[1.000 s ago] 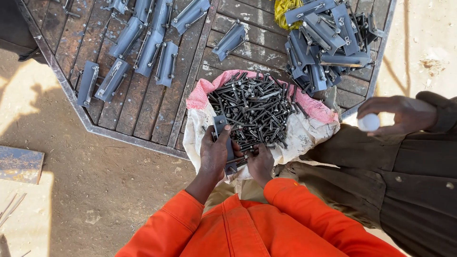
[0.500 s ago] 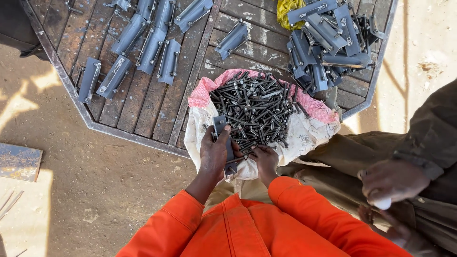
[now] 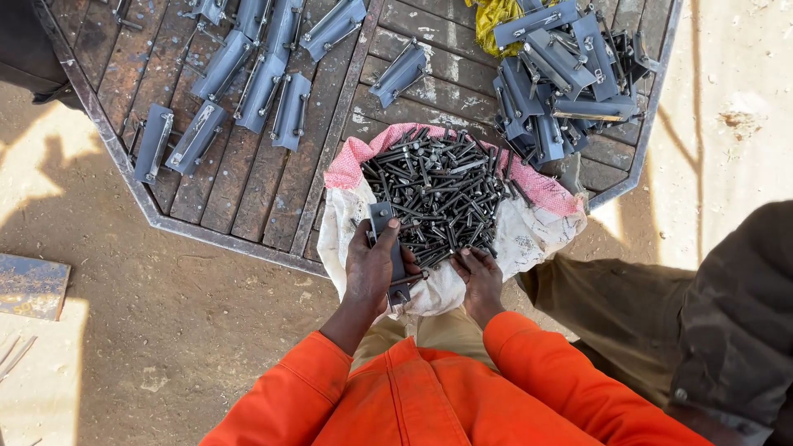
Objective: A person in an orange jumpsuit is assembling metal brackets by fitting bolts into them on a metal table.
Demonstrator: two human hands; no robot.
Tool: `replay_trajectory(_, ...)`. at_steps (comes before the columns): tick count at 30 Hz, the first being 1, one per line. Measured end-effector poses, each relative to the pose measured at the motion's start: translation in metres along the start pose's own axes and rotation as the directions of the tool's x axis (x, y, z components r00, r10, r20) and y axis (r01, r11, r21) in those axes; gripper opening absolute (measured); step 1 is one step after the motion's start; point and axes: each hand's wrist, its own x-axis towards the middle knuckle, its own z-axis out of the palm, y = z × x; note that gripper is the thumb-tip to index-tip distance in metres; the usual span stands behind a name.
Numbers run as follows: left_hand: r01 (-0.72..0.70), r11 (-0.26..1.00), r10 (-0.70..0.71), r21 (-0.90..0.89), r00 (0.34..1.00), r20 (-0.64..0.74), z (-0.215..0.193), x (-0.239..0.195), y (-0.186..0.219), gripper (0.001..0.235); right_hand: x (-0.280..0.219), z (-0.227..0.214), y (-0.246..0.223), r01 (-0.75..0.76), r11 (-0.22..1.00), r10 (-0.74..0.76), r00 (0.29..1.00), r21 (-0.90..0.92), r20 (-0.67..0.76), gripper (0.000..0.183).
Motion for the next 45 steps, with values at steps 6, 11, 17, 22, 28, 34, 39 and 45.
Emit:
replay_trajectory(6,-0.005,1.000,0.005,-0.017,1.000,0.018,-0.002,-0.001,0.000,0.032,0.000,-0.002,-0.027,-0.025,0.998,0.010,0.971,0.060,0.238,0.002)
replay_trajectory(11,-0.024,1.000,0.024,-0.019,0.999,0.031,0.004,-0.003,0.002,0.037,-0.006,0.017,-0.053,-0.032,0.995,-0.021,0.859,0.093,0.512,0.010)
replay_trajectory(17,-0.116,0.969,0.106,0.217,0.993,0.057,0.011,-0.006,0.001,0.028,-0.043,0.059,-0.107,0.088,0.992,-0.127,0.769,0.093,0.626,0.008)
replay_trajectory(22,-0.142,0.632,0.245,0.762,0.969,-0.023,0.024,-0.020,0.011,0.031,-0.078,0.080,-0.148,0.193,0.979,-0.108,0.741,-0.057,0.663,0.025)
replay_trajectory(28,-0.265,0.259,0.557,0.929,0.827,0.080,0.035,-0.014,-0.009,0.042,-0.093,0.091,-0.156,0.261,0.949,-0.089,0.762,-0.178,0.642,0.024)
replay_trajectory(34,-0.260,0.093,0.671,0.961,0.730,0.132,0.045,-0.006,-0.021,0.058,-0.092,0.092,-0.159,0.213,0.965,-0.086,0.807,-0.152,0.584,0.022)
replay_trajectory(39,-0.282,-0.001,0.703,0.959,0.682,0.201,0.048,0.000,-0.024,0.064,-0.100,0.102,-0.176,0.116,0.972,0.011,0.850,-0.207,0.527,0.019)
replay_trajectory(45,-0.310,-0.073,0.752,0.948,0.607,0.256,0.051,0.012,-0.037,0.069,-0.111,0.111,-0.207,-0.095,0.950,0.233,0.849,-0.297,0.474,0.037)
